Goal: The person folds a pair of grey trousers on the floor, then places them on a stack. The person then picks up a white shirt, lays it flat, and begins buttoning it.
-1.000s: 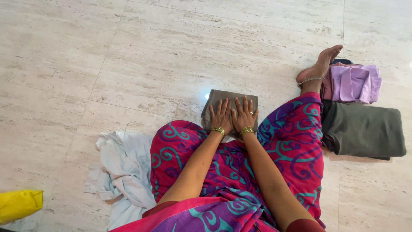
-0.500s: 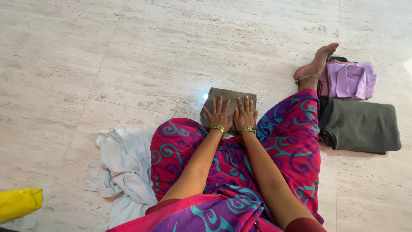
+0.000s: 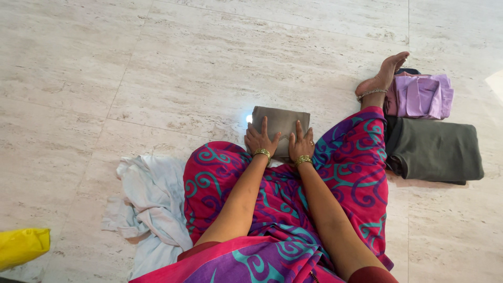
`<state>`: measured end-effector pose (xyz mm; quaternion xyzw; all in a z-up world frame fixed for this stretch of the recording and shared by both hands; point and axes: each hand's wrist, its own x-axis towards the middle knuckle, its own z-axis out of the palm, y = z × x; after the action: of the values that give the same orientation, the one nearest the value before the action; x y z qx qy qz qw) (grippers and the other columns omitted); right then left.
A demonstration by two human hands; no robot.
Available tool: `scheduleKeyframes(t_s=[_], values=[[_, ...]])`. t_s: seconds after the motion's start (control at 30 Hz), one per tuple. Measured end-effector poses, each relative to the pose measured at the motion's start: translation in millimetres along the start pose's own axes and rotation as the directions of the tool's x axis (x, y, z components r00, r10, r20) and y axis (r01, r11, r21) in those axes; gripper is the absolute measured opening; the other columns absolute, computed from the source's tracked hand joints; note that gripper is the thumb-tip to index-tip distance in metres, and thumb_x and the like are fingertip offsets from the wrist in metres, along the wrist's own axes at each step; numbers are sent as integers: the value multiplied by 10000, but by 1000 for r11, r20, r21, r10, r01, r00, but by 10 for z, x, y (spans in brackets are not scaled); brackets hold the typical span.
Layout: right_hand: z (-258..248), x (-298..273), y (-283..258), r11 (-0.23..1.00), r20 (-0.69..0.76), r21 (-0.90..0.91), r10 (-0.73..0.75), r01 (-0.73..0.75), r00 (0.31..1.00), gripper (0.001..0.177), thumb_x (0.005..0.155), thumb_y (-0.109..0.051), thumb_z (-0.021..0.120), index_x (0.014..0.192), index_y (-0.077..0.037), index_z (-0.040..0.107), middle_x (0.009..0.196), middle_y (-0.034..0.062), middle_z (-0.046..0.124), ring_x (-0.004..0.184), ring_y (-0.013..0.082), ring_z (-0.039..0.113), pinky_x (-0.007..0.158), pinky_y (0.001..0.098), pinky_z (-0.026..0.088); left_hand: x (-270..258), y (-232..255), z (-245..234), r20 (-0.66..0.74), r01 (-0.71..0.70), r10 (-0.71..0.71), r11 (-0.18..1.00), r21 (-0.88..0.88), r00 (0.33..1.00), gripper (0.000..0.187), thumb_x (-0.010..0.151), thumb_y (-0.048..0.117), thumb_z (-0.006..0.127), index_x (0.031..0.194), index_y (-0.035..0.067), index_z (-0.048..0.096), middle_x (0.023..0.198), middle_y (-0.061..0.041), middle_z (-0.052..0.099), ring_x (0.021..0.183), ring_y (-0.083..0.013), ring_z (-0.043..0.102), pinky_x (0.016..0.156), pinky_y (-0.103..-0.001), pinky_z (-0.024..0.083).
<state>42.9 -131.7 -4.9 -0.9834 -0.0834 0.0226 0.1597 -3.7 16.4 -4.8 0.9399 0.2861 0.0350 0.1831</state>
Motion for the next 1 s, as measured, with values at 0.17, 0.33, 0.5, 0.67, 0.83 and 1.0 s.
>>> scheduleKeyframes(t_s=[0.17,0.33,0.5,0.67,0.83,1.0], values=[[113,47,113,1000,17,31,2,-3,1000,600,1064,-495,305,1639,-377,181,1626,308,250,1482,431,316,1142,528,368,50,-54,-182,241,30,-58,993,116,969,1042,847,889,404,1616,397,-99,1416,-233,378,1130,-333,498,869,-491,482],[160,28,217,997,4,69,-31,31,999,601,1059,-468,302,1639,-362,182,1627,284,270,1497,434,310,1138,549,367,55,-130,-267,334,7,-34,997,82,942,1157,767,918,462,1628,436,-141,1336,-199,438,955,-268,572,775,-414,545],[35,-108,223,997,88,74,1,-7,996,640,1045,-489,323,1649,-352,162,1646,291,196,1506,455,247,1189,550,289,-12,-183,-249,336,-33,4,996,79,942,1242,693,917,557,1615,463,-141,1403,-197,399,1015,-300,572,807,-449,547],[102,-222,-81,956,-147,-168,-266,241,953,692,1033,-523,308,1639,-226,153,1706,196,109,1567,352,109,1190,640,43,-38,-165,-36,295,-100,60,987,123,953,1125,777,831,582,1581,405,-79,1701,-160,-28,1492,-409,207,1081,-593,354],[306,-227,-368,899,90,28,-437,436,895,651,1046,-528,218,1656,-303,174,1735,-2,112,1590,216,101,1268,594,24,51,-188,268,260,-413,347,869,273,901,747,1021,449,392,1640,255,21,1708,-8,-137,1568,-288,-126,1203,-691,48],[176,12,-444,944,113,-136,-287,301,951,666,1036,-578,218,1636,-293,180,1723,-41,92,1580,220,75,1238,622,23,59,-150,212,285,-386,330,907,170,900,717,1037,385,352,1652,247,11,1719,57,-150,1569,-251,-133,1181,-721,40]])
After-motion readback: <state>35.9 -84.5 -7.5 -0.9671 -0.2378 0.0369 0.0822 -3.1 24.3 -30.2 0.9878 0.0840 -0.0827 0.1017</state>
